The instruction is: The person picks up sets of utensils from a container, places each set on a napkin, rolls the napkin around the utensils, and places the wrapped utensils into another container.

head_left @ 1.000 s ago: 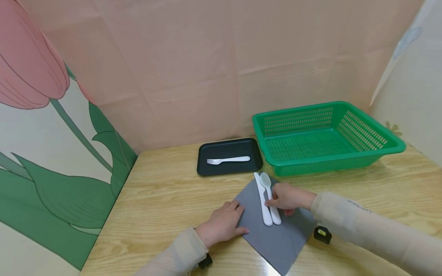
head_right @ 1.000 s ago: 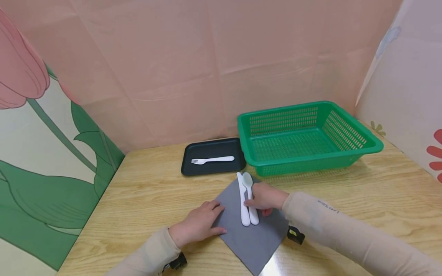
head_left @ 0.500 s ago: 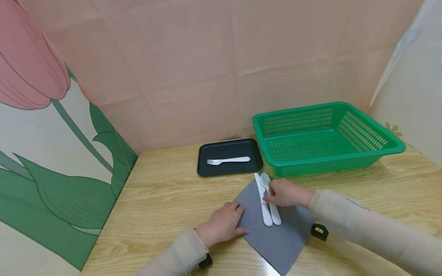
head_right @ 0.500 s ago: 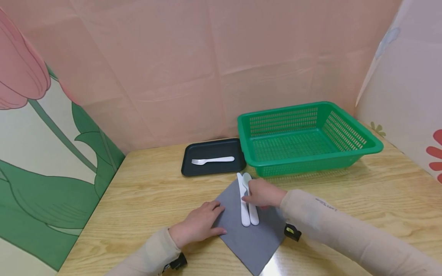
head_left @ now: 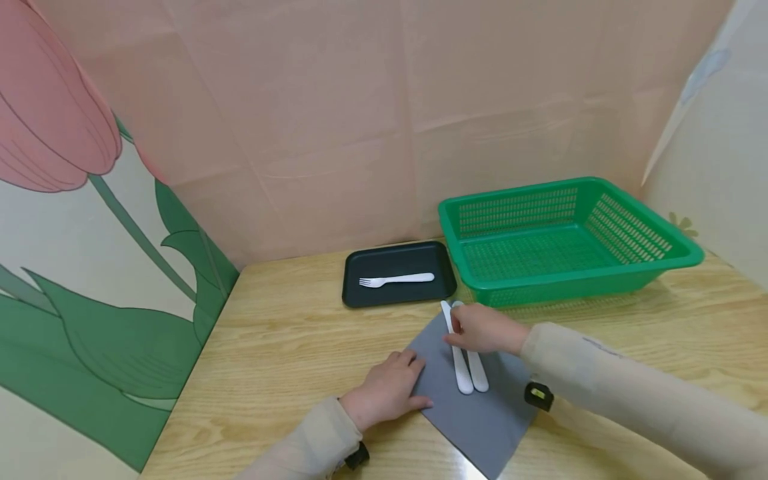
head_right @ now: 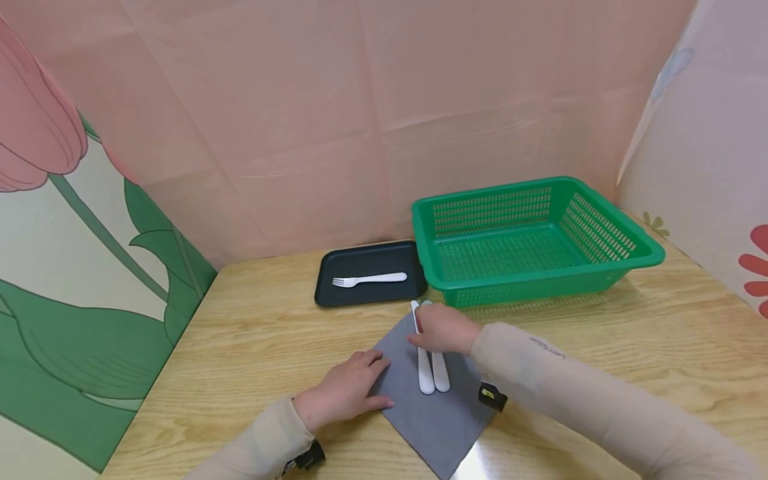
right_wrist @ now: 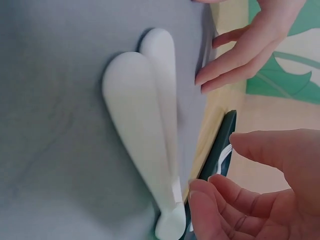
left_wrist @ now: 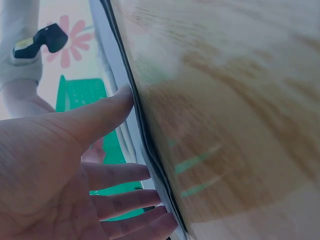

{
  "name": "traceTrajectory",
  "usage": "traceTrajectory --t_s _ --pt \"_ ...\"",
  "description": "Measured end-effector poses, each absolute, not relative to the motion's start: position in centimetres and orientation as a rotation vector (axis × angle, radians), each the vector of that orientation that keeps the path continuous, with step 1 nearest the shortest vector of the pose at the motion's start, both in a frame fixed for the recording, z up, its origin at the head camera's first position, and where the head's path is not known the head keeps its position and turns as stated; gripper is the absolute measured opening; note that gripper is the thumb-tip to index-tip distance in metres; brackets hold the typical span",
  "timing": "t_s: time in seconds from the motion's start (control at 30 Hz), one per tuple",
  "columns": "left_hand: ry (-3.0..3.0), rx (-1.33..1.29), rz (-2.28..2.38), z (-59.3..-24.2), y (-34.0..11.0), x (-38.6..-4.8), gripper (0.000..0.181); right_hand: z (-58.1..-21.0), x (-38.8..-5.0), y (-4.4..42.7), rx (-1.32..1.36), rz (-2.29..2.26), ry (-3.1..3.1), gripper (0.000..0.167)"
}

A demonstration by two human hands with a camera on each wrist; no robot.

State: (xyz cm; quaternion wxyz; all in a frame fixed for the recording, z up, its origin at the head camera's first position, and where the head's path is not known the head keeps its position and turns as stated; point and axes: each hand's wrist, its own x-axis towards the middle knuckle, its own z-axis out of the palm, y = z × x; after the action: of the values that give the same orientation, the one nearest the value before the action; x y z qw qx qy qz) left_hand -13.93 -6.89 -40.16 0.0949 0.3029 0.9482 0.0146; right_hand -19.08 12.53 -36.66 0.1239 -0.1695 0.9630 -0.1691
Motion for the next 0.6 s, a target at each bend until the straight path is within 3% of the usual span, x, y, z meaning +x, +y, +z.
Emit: traceTrajectory --t_s 0.6 --pt "2.808 0.927 0.040 -40.1 -7.0 -14.0 0.064 -35.8 -21.1 9.9 -0.683 -0.433 2.899 0.018"
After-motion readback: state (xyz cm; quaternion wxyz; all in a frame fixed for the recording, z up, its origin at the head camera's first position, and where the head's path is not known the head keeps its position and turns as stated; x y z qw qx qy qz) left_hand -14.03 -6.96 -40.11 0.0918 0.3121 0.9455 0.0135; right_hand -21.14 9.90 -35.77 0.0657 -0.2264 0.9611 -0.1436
